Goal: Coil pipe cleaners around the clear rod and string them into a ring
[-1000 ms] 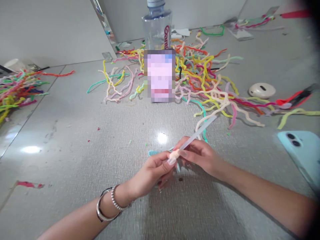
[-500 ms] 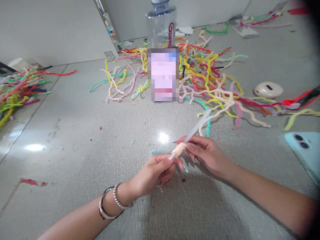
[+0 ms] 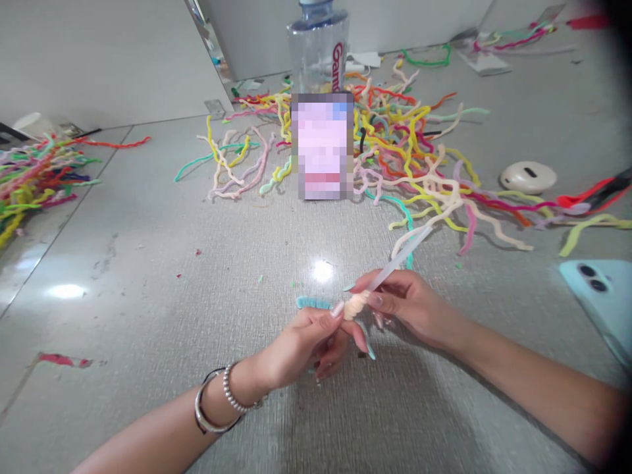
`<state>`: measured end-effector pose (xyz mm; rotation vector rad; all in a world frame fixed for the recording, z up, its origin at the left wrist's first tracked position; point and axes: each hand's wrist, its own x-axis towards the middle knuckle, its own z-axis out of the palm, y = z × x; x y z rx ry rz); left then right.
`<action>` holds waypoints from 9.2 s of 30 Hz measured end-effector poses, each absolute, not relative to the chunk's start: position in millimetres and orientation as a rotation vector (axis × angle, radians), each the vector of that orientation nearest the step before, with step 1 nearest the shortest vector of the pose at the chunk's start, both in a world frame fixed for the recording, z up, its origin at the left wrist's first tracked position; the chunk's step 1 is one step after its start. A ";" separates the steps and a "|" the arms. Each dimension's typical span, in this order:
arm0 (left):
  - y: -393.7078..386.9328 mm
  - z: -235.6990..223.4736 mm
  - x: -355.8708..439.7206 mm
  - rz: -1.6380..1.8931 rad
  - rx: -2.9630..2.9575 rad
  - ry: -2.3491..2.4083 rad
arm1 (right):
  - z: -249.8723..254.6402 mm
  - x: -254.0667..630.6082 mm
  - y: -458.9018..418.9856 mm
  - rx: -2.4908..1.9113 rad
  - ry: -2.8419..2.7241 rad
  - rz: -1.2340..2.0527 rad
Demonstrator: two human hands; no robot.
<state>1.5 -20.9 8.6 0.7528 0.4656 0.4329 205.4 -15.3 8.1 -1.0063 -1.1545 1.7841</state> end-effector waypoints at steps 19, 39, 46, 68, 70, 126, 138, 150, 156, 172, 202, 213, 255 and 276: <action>-21.6 5.1 -0.9 0.437 0.763 0.455 | 11.7 205.4 -12.9 -1.046 -1.219 1.789; -24.3 5.8 2.8 0.427 0.854 0.495 | 6.9 200.7 -14.1 -0.889 -0.929 1.809; -24.2 5.1 4.7 0.469 0.793 0.487 | 4.8 203.0 -13.6 -0.938 -0.963 1.770; -17.6 10.2 2.0 0.502 0.587 0.482 | 2.9 203.1 -19.3 -0.996 -1.151 1.659; -16.8 10.1 0.8 0.484 0.558 0.474 | 2.1 202.3 -19.5 -1.006 -1.104 1.617; -16.3 9.1 4.1 0.495 0.591 0.511 | -3.2 201.0 -19.6 -1.045 -1.014 1.627; -15.6 8.4 2.6 0.468 0.543 0.514 | -1.0 201.4 -19.6 -1.066 -1.024 1.603; -14.1 7.8 -1.0 0.358 0.576 0.513 | -0.8 201.1 -18.4 -1.128 -1.012 1.589; -15.0 8.1 -0.8 0.310 0.612 0.463 | -2.1 202.0 -19.7 -1.143 -1.046 1.574; -19.5 6.7 4.3 0.446 0.698 0.545 | 7.3 196.6 -27.6 -1.080 -1.373 1.532; -19.6 6.8 6.4 0.520 0.652 0.563 | 5.5 199.1 -25.5 -1.134 -1.171 1.460; -20.4 6.7 6.3 0.500 0.681 0.558 | 10.3 196.0 -29.1 -1.192 -1.402 1.390; -39.9 6.1 6.6 0.468 1.167 0.659 | 10.9 201.4 -27.1 -1.187 -1.473 1.343; -37.0 16.1 5.5 0.376 1.073 0.607 | 11.8 199.5 -23.5 -1.274 -1.582 1.274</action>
